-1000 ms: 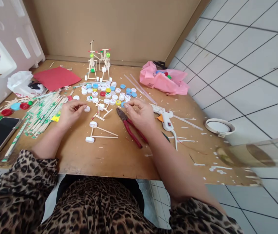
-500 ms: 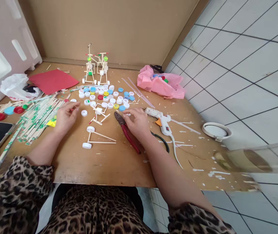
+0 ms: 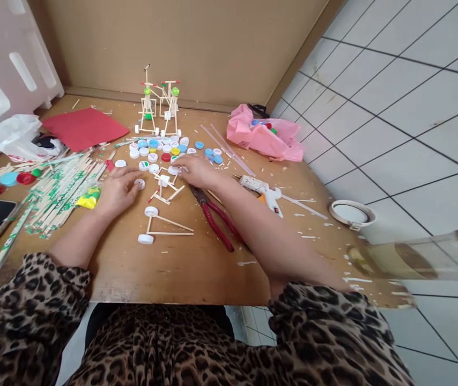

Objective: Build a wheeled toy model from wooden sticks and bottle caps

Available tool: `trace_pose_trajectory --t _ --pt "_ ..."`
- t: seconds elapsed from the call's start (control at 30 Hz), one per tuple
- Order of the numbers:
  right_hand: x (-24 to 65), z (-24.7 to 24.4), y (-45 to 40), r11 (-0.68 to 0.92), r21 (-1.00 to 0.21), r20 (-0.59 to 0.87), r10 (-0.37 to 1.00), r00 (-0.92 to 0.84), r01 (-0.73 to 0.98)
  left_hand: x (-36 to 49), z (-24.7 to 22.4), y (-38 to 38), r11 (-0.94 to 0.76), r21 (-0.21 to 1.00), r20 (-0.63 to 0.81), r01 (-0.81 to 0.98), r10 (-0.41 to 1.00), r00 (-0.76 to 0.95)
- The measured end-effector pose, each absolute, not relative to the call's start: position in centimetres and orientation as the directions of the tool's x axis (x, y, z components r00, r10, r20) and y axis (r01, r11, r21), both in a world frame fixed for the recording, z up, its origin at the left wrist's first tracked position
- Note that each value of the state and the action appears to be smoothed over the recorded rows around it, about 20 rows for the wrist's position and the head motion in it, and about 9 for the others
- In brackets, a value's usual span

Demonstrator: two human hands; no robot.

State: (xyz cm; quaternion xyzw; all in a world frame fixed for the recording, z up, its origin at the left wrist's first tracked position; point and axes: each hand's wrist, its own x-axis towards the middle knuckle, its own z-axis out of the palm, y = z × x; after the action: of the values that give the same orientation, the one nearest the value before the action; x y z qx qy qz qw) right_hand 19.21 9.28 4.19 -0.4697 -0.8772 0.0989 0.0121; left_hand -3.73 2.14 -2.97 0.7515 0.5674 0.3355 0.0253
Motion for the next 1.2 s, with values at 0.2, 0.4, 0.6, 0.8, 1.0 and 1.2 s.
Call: trace_pose_trajectory --t 0.2,0.4,0.6,0.8,1.0,1.2 --pt "18.5 3.1 10.6 0.591 -0.109 -0.108 0.792 -0.600 0.799 -3.1 -3.2 2.3 -0.417 0.336 0.397 0.845 0.876 0.275" --pt "18.1 3.0 10.2 0.593 -0.089 -0.055 0.799 -0.598 0.800 -3.4 -3.1 2.7 -0.416 0.281 0.360 0.865 0.881 0.307" --pt "20.2 4.3 8.9 0.477 -0.120 0.029 0.878 -0.477 0.871 -3.8 -2.9 2.5 -0.364 0.255 0.377 0.896 0.890 0.255" --pt "24.0 4.3 7.8 0.393 -0.124 -0.044 0.915 -0.401 0.911 -3.5 -2.7 2.2 -0.325 0.256 0.371 0.911 0.903 0.218" --pt "25.1 3.5 7.6 0.376 -0.179 -0.026 0.922 -0.387 0.909 -3.5 -2.6 2.2 -0.346 0.281 0.367 0.895 0.901 0.233" --pt "26.7 3.8 7.4 0.311 -0.172 -0.017 0.948 -0.319 0.935 -3.8 -2.8 2.4 -0.354 0.297 0.379 0.887 0.896 0.231"
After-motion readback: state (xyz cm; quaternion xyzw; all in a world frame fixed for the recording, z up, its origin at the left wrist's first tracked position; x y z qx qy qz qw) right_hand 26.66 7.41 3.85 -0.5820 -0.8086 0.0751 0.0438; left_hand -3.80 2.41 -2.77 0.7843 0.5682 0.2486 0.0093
